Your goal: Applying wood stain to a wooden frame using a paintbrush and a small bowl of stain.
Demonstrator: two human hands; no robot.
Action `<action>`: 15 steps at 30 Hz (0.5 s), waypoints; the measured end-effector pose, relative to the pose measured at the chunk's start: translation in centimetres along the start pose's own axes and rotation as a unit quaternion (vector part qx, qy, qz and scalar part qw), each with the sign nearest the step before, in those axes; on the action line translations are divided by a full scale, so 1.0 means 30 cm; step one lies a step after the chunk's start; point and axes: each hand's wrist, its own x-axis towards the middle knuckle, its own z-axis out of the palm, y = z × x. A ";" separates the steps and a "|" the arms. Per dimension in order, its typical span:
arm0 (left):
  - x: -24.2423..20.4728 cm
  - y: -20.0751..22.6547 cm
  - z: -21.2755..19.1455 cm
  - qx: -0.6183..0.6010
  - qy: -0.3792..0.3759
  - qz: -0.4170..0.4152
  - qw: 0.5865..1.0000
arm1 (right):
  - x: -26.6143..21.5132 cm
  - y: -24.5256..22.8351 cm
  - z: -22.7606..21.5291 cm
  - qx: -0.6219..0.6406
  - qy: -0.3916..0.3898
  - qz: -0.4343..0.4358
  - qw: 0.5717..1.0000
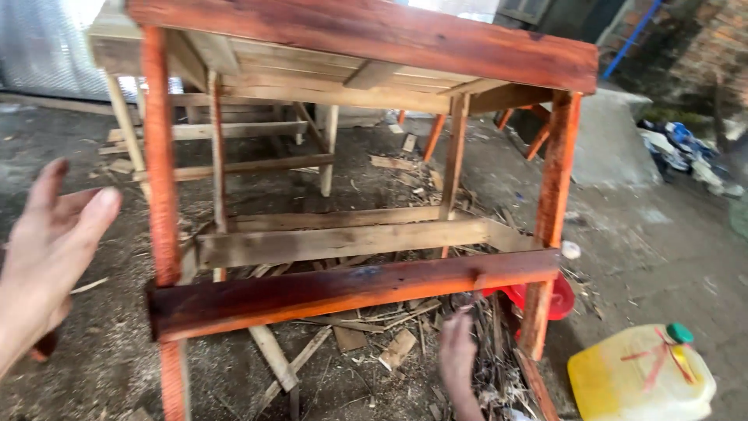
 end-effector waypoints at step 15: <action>0.191 -0.123 0.220 -0.227 -0.184 -0.094 0.952 | 0.107 -0.080 -0.166 0.296 -0.054 0.184 0.936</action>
